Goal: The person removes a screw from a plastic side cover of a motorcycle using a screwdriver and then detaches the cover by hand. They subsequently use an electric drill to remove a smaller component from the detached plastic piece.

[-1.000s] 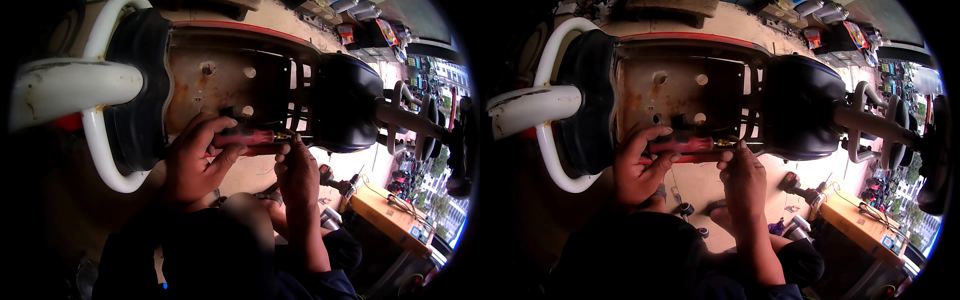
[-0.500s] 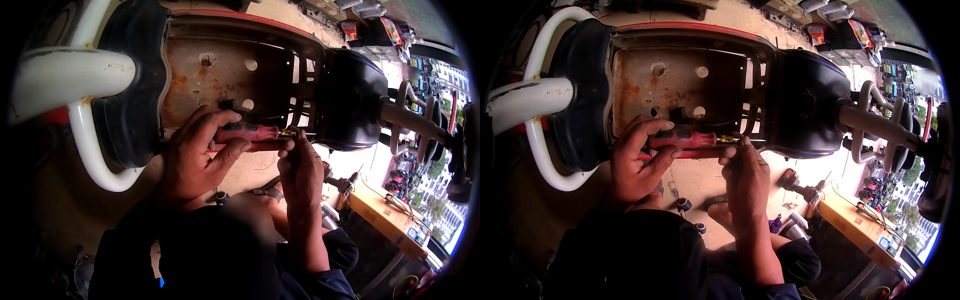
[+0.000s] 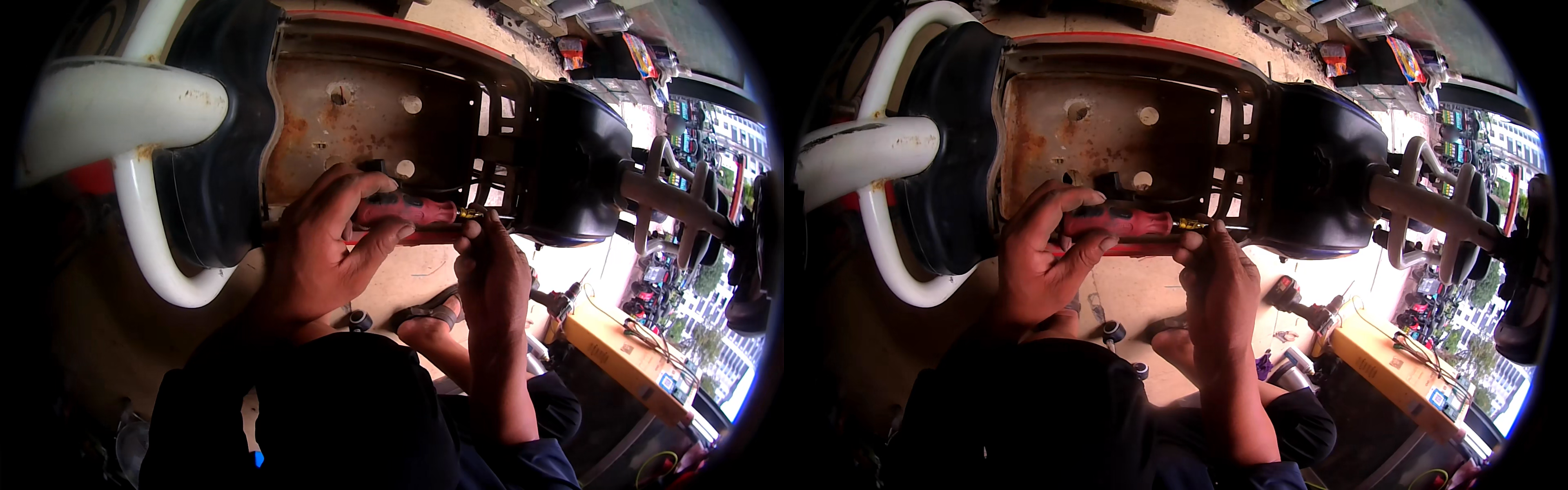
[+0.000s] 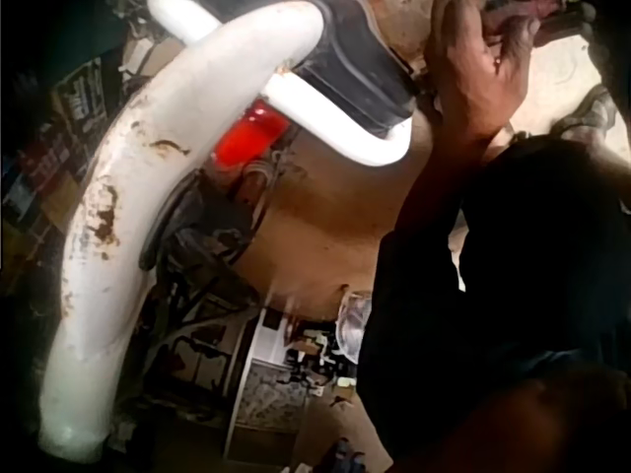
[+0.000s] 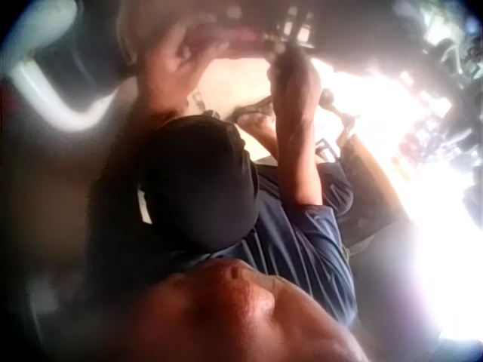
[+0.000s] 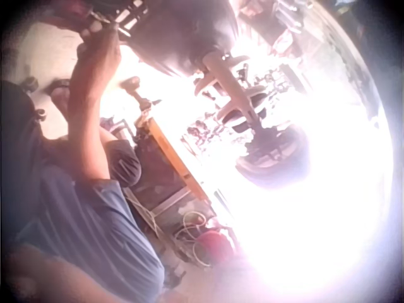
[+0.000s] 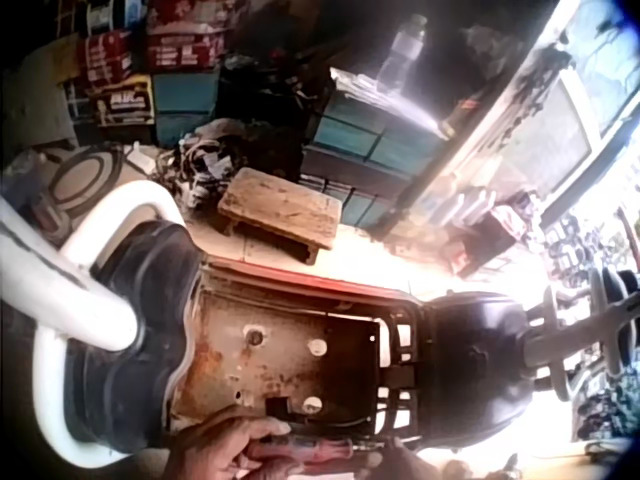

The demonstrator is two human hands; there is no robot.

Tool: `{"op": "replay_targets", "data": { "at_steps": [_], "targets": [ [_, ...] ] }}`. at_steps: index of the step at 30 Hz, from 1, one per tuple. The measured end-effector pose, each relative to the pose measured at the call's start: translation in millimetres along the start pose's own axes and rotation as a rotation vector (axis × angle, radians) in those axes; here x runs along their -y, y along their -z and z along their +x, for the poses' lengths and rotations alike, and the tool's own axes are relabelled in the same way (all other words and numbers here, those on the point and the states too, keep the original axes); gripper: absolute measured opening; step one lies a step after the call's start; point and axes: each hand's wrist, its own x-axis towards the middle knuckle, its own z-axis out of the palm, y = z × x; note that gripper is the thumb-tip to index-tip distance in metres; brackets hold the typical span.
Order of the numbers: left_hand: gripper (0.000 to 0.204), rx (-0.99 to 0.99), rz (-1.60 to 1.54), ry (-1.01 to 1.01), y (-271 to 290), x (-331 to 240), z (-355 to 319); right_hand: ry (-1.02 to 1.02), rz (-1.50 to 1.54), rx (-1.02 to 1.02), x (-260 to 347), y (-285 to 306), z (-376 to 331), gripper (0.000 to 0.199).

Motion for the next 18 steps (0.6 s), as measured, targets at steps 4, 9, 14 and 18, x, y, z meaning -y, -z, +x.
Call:
{"op": "replay_targets", "data": {
  "at_steps": [4,9,14,18],
  "targets": [
    [0.038,0.003,-0.044,0.010,0,1,1,-0.022,-0.005,0.007,3,0,1,0.024],
    [0.034,-0.034,-0.070,0.032,-5,4,1,-0.046,-0.030,-0.028,7,-5,-4,0.025],
    [0.032,-0.015,-0.033,0.047,-4,-3,4,-0.032,0.016,0.082,6,5,0,0.025],
    [0.033,0.008,-0.062,0.065,-8,-2,3,-0.090,0.128,0.063,7,4,2,0.023]
  ]
}}
